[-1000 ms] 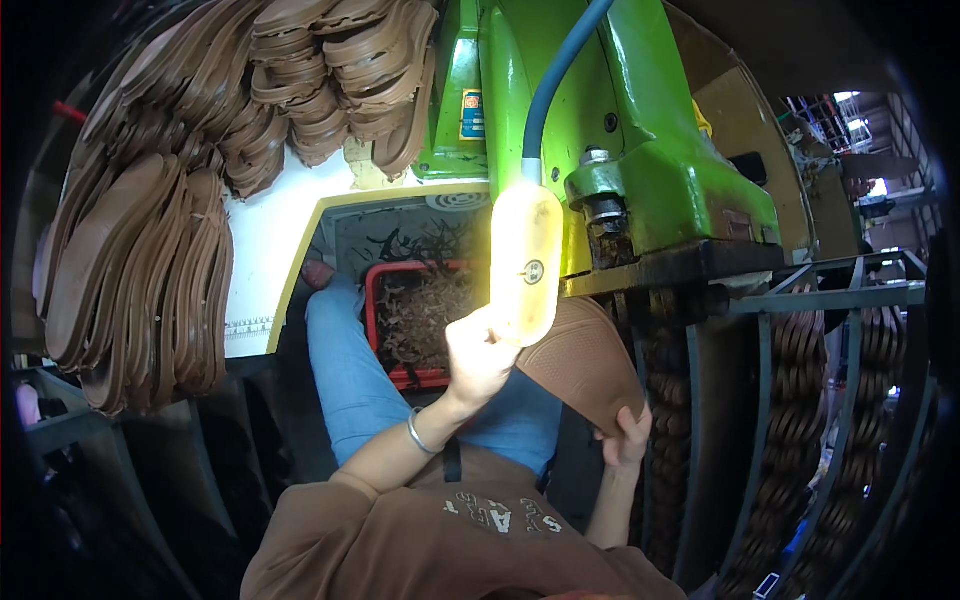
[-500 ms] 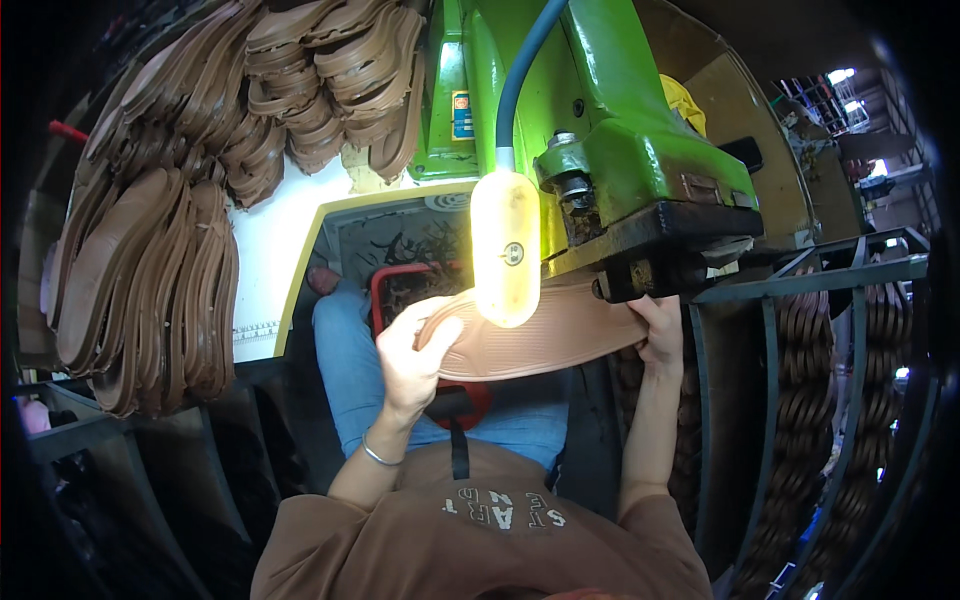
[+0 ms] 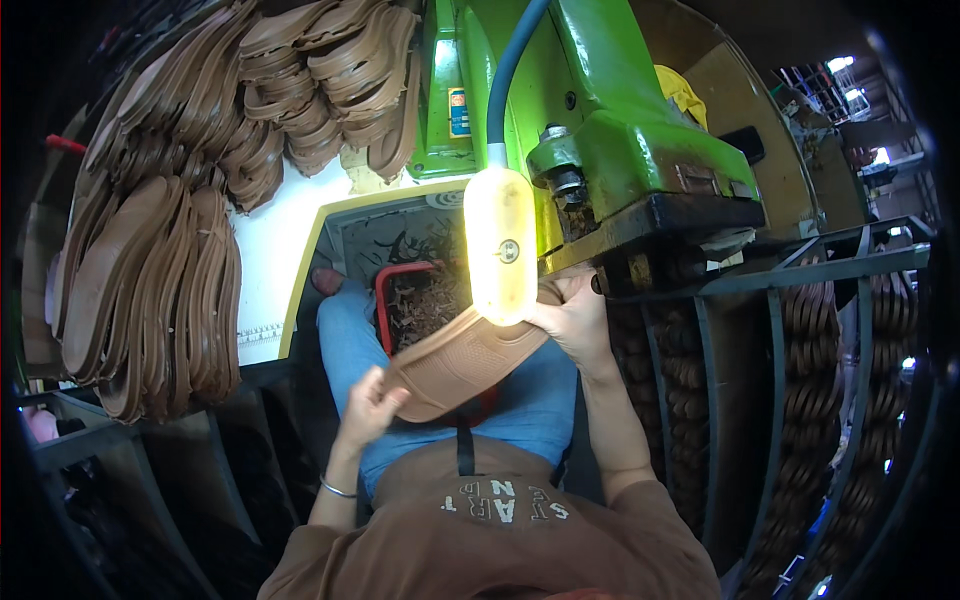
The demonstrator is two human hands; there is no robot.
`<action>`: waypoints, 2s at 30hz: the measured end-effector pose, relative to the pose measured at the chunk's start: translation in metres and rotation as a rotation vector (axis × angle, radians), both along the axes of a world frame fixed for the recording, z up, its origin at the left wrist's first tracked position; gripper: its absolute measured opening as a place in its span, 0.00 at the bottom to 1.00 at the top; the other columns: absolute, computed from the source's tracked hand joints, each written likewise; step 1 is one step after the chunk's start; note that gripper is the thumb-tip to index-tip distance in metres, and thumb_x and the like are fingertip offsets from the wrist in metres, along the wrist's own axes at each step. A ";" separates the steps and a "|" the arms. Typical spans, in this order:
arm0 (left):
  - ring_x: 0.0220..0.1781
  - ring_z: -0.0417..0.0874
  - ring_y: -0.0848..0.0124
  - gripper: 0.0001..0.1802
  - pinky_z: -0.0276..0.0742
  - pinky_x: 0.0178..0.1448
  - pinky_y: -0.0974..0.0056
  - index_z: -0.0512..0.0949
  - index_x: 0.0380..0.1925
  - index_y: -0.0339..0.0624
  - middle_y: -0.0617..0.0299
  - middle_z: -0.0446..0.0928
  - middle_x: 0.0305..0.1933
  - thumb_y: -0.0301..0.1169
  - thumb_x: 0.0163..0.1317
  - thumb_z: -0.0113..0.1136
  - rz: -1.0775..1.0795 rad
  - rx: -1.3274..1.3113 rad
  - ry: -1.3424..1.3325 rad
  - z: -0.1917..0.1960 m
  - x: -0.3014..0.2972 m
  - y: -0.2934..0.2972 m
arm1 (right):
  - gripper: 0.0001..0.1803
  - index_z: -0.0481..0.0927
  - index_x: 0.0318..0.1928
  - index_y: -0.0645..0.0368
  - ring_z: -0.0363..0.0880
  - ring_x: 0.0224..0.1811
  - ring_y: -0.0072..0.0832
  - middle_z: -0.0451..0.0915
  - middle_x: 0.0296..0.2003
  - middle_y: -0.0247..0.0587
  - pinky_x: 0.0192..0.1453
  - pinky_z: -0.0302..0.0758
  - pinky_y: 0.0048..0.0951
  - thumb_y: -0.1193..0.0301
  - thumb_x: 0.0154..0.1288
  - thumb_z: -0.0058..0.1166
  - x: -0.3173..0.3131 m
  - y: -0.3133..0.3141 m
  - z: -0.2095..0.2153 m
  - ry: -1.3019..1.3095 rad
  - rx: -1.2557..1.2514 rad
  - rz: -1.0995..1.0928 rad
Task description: Finishing and trimming shoe soles using an industrial machine at a factory workstation.
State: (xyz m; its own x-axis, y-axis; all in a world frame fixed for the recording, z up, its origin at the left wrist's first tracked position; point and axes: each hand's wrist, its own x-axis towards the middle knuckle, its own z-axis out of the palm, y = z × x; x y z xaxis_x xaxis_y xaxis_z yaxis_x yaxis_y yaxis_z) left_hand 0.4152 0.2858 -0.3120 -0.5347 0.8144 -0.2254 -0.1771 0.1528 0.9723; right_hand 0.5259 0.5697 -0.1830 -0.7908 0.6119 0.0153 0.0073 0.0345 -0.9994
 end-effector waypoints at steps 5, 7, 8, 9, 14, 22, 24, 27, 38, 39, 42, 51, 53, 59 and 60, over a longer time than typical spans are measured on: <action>0.41 0.81 0.69 0.23 0.85 0.33 0.67 0.65 0.58 0.32 0.54 0.76 0.47 0.25 0.63 0.55 -0.165 -0.023 -0.409 -0.005 0.077 0.032 | 0.22 0.76 0.43 0.68 0.80 0.37 0.23 0.80 0.38 0.39 0.44 0.78 0.23 0.82 0.44 0.68 -0.015 -0.016 0.007 0.145 -0.188 -0.061; 0.43 0.81 0.67 0.24 0.86 0.33 0.66 0.64 0.59 0.32 0.53 0.75 0.50 0.25 0.64 0.54 -0.156 0.025 -0.488 -0.008 0.083 0.035 | 0.20 0.77 0.41 0.69 0.80 0.31 0.20 0.81 0.35 0.38 0.38 0.77 0.20 0.82 0.44 0.68 -0.009 -0.017 0.004 0.104 -0.184 -0.100; 0.44 0.81 0.66 0.24 0.86 0.35 0.65 0.62 0.60 0.33 0.53 0.73 0.52 0.25 0.64 0.53 -0.134 0.072 -0.526 -0.010 0.081 0.034 | 0.20 0.77 0.41 0.69 0.80 0.31 0.20 0.81 0.35 0.38 0.38 0.77 0.20 0.82 0.44 0.68 -0.001 -0.016 0.008 0.104 -0.183 -0.094; 0.46 0.80 0.65 0.24 0.86 0.37 0.63 0.60 0.60 0.33 0.52 0.72 0.54 0.24 0.65 0.52 -0.105 0.115 -0.564 -0.010 0.076 0.034 | 0.17 0.79 0.38 0.70 0.79 0.31 0.20 0.81 0.34 0.37 0.38 0.75 0.19 0.81 0.46 0.67 0.005 -0.013 0.015 0.045 0.007 -0.088; 0.53 0.77 0.64 0.21 0.83 0.49 0.60 0.61 0.57 0.33 0.52 0.70 0.55 0.19 0.64 0.50 -0.187 0.273 -0.440 0.008 0.038 0.045 | 0.22 0.74 0.47 0.69 0.77 0.37 0.18 0.80 0.38 0.38 0.43 0.73 0.17 0.70 0.55 0.66 0.053 0.001 -0.002 0.141 0.057 -0.356; 0.22 0.82 0.73 0.14 0.77 0.28 0.72 0.72 0.46 0.31 0.56 0.80 0.25 0.25 0.61 0.57 -0.199 0.015 0.098 0.037 0.016 0.077 | 0.17 0.74 0.44 0.67 0.76 0.37 0.18 0.79 0.36 0.36 0.45 0.72 0.18 0.66 0.63 0.58 0.100 0.024 -0.030 0.214 0.017 -0.542; 0.19 0.80 0.77 0.12 0.75 0.24 0.72 0.74 0.42 0.32 0.58 0.79 0.23 0.26 0.60 0.59 -0.199 -0.008 0.155 0.047 0.013 0.081 | 0.17 0.73 0.45 0.67 0.76 0.39 0.19 0.79 0.38 0.38 0.46 0.72 0.19 0.66 0.63 0.58 0.111 0.030 -0.033 0.243 0.024 -0.559; 0.17 0.76 0.79 0.09 0.73 0.22 0.73 0.77 0.36 0.33 0.60 0.79 0.22 0.28 0.59 0.60 -0.206 -0.027 0.297 0.057 0.009 0.086 | 0.17 0.72 0.45 0.66 0.76 0.40 0.20 0.79 0.39 0.39 0.48 0.73 0.21 0.65 0.65 0.56 0.125 0.039 -0.034 0.248 0.043 -0.627; 0.33 0.78 0.76 0.07 0.74 0.29 0.73 0.78 0.33 0.34 0.57 0.78 0.38 0.21 0.53 0.63 0.158 0.040 0.334 0.066 -0.045 0.104 | 0.13 0.72 0.47 0.62 0.78 0.28 0.30 0.78 0.36 0.44 0.28 0.78 0.34 0.69 0.65 0.51 0.104 0.068 -0.048 0.580 -0.625 -0.783; 0.33 0.78 0.74 0.07 0.75 0.33 0.71 0.78 0.34 0.34 0.57 0.78 0.38 0.22 0.54 0.63 0.230 0.120 0.587 0.082 -0.058 0.112 | 0.13 0.72 0.47 0.62 0.78 0.30 0.33 0.79 0.35 0.46 0.32 0.78 0.37 0.71 0.64 0.52 0.082 0.073 -0.043 0.591 -0.720 -0.748; 0.36 0.77 0.67 0.07 0.74 0.42 0.65 0.78 0.35 0.34 0.55 0.78 0.38 0.22 0.55 0.61 0.445 0.374 1.336 0.123 -0.124 0.149 | 0.16 0.67 0.51 0.69 0.78 0.38 0.40 0.76 0.40 0.53 0.41 0.78 0.37 0.72 0.67 0.46 0.011 0.108 -0.043 0.785 -0.935 -0.587; 0.59 0.69 0.48 0.38 0.64 0.62 0.52 0.71 0.55 0.42 0.43 0.67 0.57 0.59 0.53 0.60 0.552 -0.260 1.281 0.186 -0.220 0.261 | 0.18 0.60 0.53 0.68 0.75 0.50 0.43 0.72 0.45 0.57 0.50 0.77 0.38 0.73 0.68 0.46 -0.045 0.123 -0.094 0.621 -0.736 -0.613; 0.58 0.70 0.49 0.36 0.65 0.62 0.52 0.72 0.54 0.43 0.45 0.68 0.56 0.58 0.53 0.60 0.581 -0.250 1.228 0.192 -0.237 0.264 | 0.17 0.61 0.53 0.66 0.78 0.44 0.41 0.74 0.43 0.56 0.45 0.79 0.36 0.74 0.67 0.46 -0.031 0.102 -0.102 0.472 -0.737 -0.580; 0.39 0.82 0.56 0.19 0.74 0.48 0.56 0.83 0.30 0.39 0.53 0.82 0.32 0.44 0.49 0.67 0.696 -0.257 1.177 0.214 -0.257 0.276 | 0.13 0.67 0.49 0.65 0.80 0.35 0.36 0.78 0.37 0.52 0.36 0.79 0.33 0.78 0.65 0.45 0.016 0.044 -0.161 0.275 -0.865 -0.495; 0.36 0.82 0.57 0.16 0.75 0.45 0.58 0.84 0.29 0.39 0.54 0.82 0.29 0.41 0.49 0.68 0.710 -0.186 1.175 0.212 -0.273 0.266 | 0.12 0.68 0.49 0.64 0.80 0.34 0.36 0.78 0.35 0.51 0.36 0.79 0.34 0.78 0.64 0.46 0.014 0.033 -0.167 0.246 -0.919 -0.479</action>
